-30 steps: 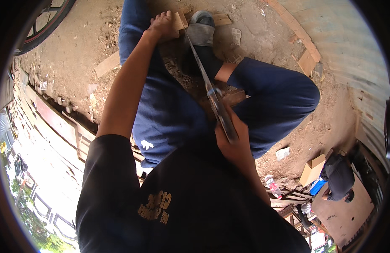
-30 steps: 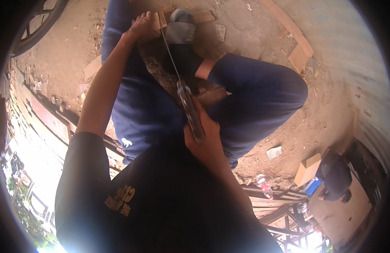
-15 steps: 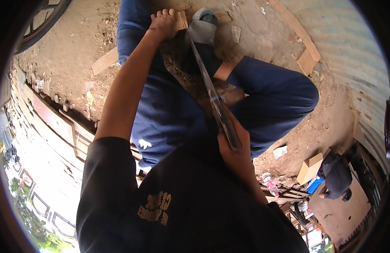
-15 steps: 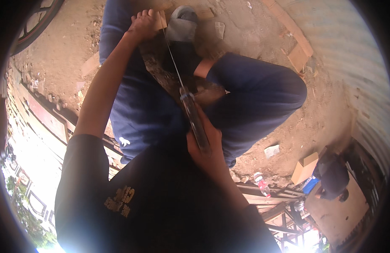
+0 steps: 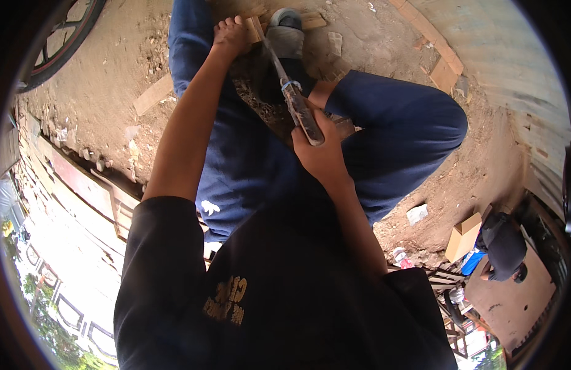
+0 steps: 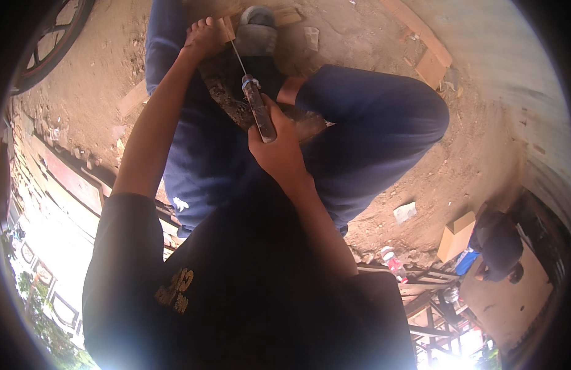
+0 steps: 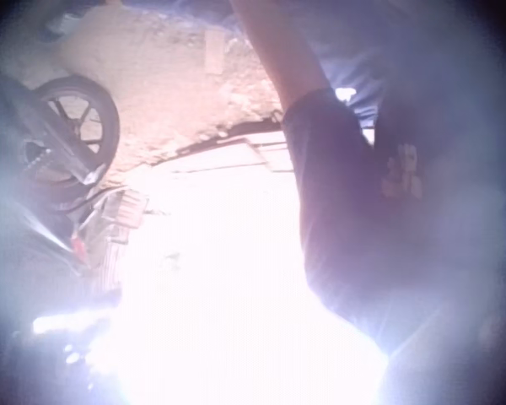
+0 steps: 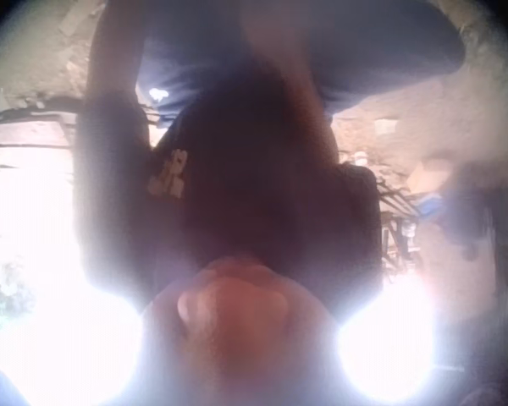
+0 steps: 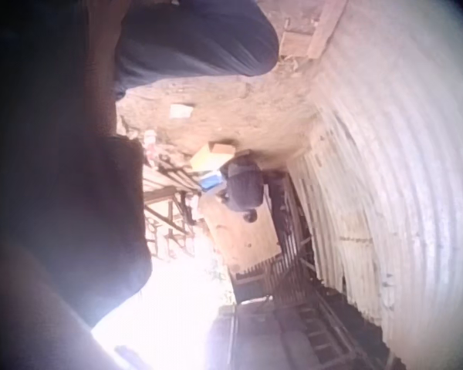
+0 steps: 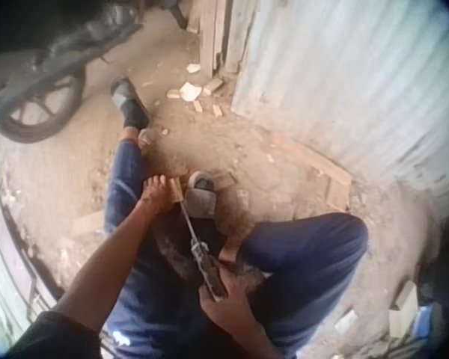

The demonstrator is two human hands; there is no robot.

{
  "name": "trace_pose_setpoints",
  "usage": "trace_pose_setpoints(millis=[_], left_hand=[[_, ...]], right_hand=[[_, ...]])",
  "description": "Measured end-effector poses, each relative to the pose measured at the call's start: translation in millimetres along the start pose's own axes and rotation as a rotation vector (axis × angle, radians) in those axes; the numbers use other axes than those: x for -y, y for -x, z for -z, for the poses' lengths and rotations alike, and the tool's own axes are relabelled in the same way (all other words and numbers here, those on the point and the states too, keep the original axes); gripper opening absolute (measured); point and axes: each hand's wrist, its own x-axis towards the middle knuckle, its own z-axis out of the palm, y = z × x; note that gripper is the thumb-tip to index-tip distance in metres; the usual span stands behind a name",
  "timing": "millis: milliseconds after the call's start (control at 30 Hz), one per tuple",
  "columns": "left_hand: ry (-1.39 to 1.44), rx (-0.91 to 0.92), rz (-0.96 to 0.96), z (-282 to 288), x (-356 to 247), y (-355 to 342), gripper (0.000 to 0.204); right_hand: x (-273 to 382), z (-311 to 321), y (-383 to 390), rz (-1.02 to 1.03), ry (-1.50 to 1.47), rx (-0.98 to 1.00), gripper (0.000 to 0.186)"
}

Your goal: The person sits on the ground and uses a hand saw to cut a small piece of wood held between their legs. They repeatedly saw back and forth, adjusting the wood occasionally, while another person works nearby.

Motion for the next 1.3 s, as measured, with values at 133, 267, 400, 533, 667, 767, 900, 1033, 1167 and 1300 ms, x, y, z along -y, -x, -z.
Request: trace_pose_setpoints(millis=[133,267,400,533,667,767,900,1033,1167,1300], left_hand=[[-0.003,0.019,0.01,-12.2,16.8,-7.2,0.081],[0.151,-0.067,-0.047,15.9,17.4,15.0,0.083],[0.548,-0.367,-0.155,73.1,40.0,70.4,0.062],[0.729,-0.483,0.019,98.1,33.4,179.3,0.056],[0.743,-0.337,0.087,75.7,6.3,295.9,0.064],[0.681,-0.311,0.07,63.7,-13.0,325.4,0.064],[0.763,-0.375,0.134,54.3,-9.4,317.9,0.058],[0.579,-0.369,0.126,65.2,-20.4,315.5,0.058],[0.574,-0.358,0.125,64.2,-23.2,315.5,0.059],[0.615,-0.364,0.151,61.1,-14.9,318.7,0.059]], right_hand=[[10.8,15.7,39.4,0.042,-0.045,-0.043,0.054],[14.1,20.6,44.5,0.05,-0.062,-0.056,0.055],[-1.1,-7.1,-22.8,-0.076,0.061,0.033,0.056],[12.6,6.8,19.1,0.145,0.043,-0.08,0.052],[13.9,7.7,28.4,0.039,0.026,-0.048,0.043],[3.7,-9.0,-28.3,-0.021,0.04,0.012,0.044],[12.4,-8.0,-0.1,0.046,-0.005,-0.005,0.053],[7.2,-3.5,17.0,0.047,0.023,-0.009,0.053],[9.4,-28.8,-59.3,-0.066,-0.072,0.006,0.052],[4.0,-8.1,1.5,0.142,0.041,-0.039,0.05]])
